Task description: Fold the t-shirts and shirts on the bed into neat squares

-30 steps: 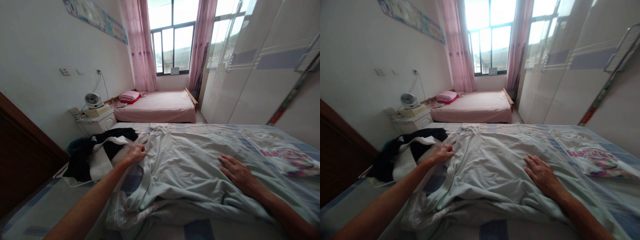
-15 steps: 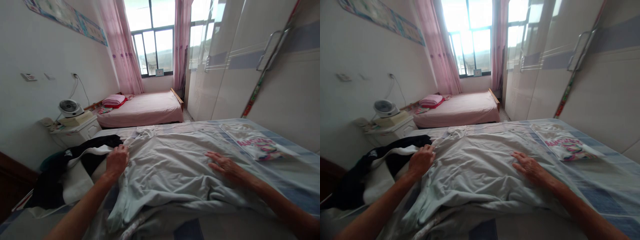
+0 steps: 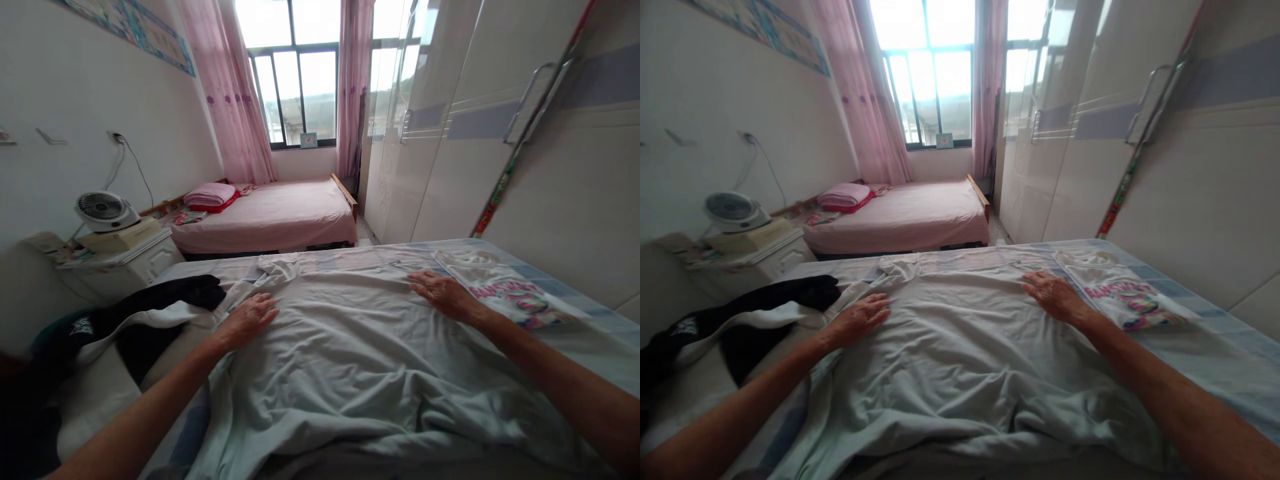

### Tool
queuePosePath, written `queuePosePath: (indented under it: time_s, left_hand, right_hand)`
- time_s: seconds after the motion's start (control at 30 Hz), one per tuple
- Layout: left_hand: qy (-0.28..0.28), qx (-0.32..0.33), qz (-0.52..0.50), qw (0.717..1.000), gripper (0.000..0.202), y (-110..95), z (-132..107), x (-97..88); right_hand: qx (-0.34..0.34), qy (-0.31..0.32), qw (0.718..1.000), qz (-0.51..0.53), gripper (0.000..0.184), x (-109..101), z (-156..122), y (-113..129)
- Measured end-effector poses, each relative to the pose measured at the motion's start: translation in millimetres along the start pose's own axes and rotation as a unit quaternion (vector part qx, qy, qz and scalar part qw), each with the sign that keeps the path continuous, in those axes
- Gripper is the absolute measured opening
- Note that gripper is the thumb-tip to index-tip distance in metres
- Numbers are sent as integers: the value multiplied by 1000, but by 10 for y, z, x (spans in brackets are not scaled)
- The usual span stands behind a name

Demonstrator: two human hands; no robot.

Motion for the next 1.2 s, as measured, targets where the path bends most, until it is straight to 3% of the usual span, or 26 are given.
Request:
queuePosePath:
  time_s: [0.07, 0.13, 0.27, 0.47, 0.67, 0.73, 0.8, 0.9, 0.97, 1.0, 1.07, 1.2]
  left_hand:
    - [-26, 17, 7, 999, 51, -149, 75, -65]
    - [-52, 29, 5, 998, 49, -248, 134, -42]
    - [-73, -6, -5, 997, 48, -177, 173, 149]
    - [-70, 0, 19, 997, 55, -109, 145, 236]
    - [-71, 3, 20, 997, 56, -137, 132, 213]
    - [-67, 0, 23, 997, 55, -148, 130, 205]
    - [-67, -3, 26, 997, 54, -186, 135, 190]
    - [-81, 24, 34, 996, 49, -319, 162, 166]
    - [-79, 57, 31, 995, 48, -402, 187, 182]
    - [-70, 65, 26, 995, 49, -412, 199, 201]
    - [-50, 51, 12, 997, 51, -345, 213, 230]
    - [-39, 21, -16, 999, 52, -102, 185, 153]
  right_hand:
    - [-10, -13, 1000, 10, 48, -30, 264, 35]
    - [22, -19, 1000, 4, 45, 7, 517, -36]
    - [88, 3, 995, -54, 52, 191, 845, -331]
    - [117, 58, 989, -69, 30, 316, 1016, -575]
    - [161, 12, 982, -94, 30, 212, 1135, -586]
    - [167, -12, 981, -101, 33, 208, 1120, -447]
    - [138, -41, 985, -100, 41, 212, 1068, -145]
    - [-7, -59, 995, -74, 50, 292, 910, 556]
    - [-142, -25, 988, -51, 51, 434, 754, 976]
    - [-178, 1, 983, -42, 51, 518, 687, 1071]
    - [-165, 49, 984, -41, 54, 678, 632, 976]
    - [36, 53, 995, -78, 60, 754, 756, 119]
Point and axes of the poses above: each hand's wrist, its own z-axis towards the middle knuckle, its own x-axis out of the palm, y = z × x, the point moved 6 cm from there along z, towards the middle knuckle
